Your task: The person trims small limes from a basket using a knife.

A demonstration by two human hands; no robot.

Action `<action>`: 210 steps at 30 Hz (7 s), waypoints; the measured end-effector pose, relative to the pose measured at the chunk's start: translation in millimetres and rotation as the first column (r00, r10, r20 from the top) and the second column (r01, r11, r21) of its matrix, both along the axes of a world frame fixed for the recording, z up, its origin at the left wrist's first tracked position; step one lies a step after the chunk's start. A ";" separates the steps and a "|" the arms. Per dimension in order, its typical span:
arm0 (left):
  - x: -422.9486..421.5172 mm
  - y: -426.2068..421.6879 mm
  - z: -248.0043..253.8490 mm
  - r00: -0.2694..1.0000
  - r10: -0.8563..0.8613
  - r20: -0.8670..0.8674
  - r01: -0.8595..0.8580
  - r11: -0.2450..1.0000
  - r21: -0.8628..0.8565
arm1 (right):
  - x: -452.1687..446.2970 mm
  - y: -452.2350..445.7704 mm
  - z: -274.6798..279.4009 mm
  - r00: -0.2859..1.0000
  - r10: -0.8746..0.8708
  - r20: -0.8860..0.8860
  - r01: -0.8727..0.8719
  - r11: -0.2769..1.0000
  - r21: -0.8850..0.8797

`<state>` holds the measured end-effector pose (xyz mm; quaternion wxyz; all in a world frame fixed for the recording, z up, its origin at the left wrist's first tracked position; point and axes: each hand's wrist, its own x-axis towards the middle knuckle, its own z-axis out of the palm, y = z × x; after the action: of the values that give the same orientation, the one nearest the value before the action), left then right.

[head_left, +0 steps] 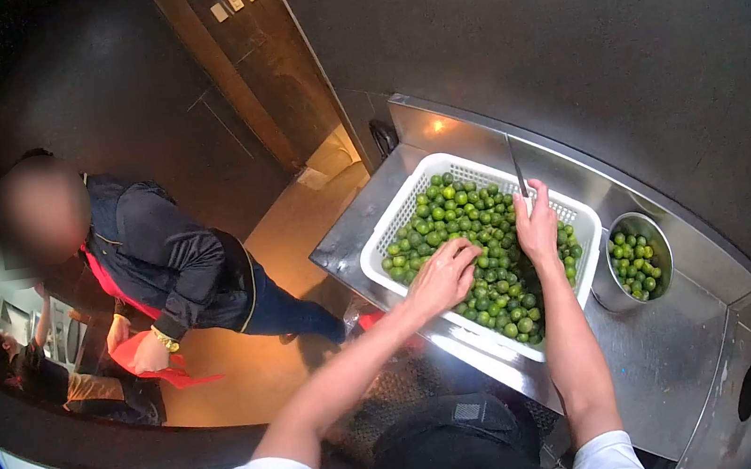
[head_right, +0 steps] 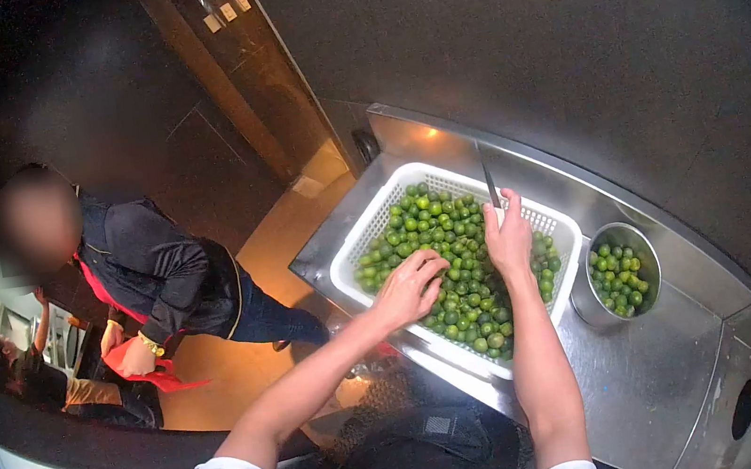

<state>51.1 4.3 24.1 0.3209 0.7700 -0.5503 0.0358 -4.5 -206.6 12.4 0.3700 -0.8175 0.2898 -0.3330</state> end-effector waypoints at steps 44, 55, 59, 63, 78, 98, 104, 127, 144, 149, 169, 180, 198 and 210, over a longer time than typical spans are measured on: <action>58.4 31.8 -0.4 0.947 0.263 -0.186 -0.289 0.949 -0.129 | 41.3 38.1 -9.9 0.997 0.044 0.060 -0.045 0.999 0.010; 53.6 35.8 0.9 0.916 0.315 -0.247 -0.357 0.922 -0.147 | 25.9 37.1 -14.5 0.987 0.107 -0.122 -0.113 0.993 -0.045; 55.9 30.0 -3.7 0.955 0.259 -0.144 -0.279 0.950 -0.139 | 29.1 35.6 -24.9 0.991 0.106 -0.087 -0.113 0.990 -0.082; 45.9 31.3 6.3 0.977 0.191 -0.095 -0.198 0.978 -0.072 | 26.8 40.0 -15.5 0.982 0.117 -0.150 -0.128 0.990 -0.067; 32.4 17.4 1.7 0.910 0.205 -0.360 -0.327 0.890 -0.319 | 29.4 68.3 13.8 0.834 0.535 0.132 -0.505 0.644 0.575; 28.3 17.0 4.6 0.930 0.156 -0.334 -0.250 0.932 -0.262 | 27.1 61.5 3.1 0.826 0.522 0.212 -0.531 0.596 0.602; 29.2 15.7 3.3 0.928 0.143 -0.345 -0.237 0.940 -0.248 | 27.1 59.6 3.7 0.823 0.525 0.218 -0.538 0.594 0.598; 27.5 16.7 7.1 0.907 0.146 -0.395 -0.237 0.952 -0.192 | 24.0 57.7 8.5 0.824 0.503 0.263 -0.537 0.541 0.647; 27.5 15.9 3.8 0.930 0.150 -0.335 -0.226 0.953 -0.200 | 24.3 59.5 11.9 0.839 0.497 0.221 -0.513 0.587 0.626; 29.2 14.2 1.5 0.894 0.210 -0.395 -0.310 0.927 -0.209 | 24.5 55.7 8.3 0.848 0.484 0.215 -0.498 0.588 0.638; 29.8 15.6 9.5 0.865 0.211 -0.455 -0.317 0.933 -0.172 | 27.2 56.1 8.0 0.878 0.462 0.129 -0.435 0.654 0.619; 27.4 16.5 11.5 0.833 0.220 -0.507 -0.332 0.933 -0.140 | 24.4 57.2 9.2 0.873 0.472 0.121 -0.441 0.660 0.608; 34.7 16.2 -4.6 0.822 0.313 -0.476 -0.459 0.859 -0.228 | 24.7 56.2 8.2 0.898 0.438 0.046 -0.375 0.705 0.603; 35.5 15.5 -2.6 0.769 0.360 -0.528 -0.525 0.827 -0.201 | 29.1 50.1 -5.4 0.921 0.390 0.018 -0.320 0.728 0.606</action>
<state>86.6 19.8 21.4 0.5526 0.7975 -0.2413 0.0179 24.6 -156.5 7.0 0.6488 -0.7156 0.2380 -0.1016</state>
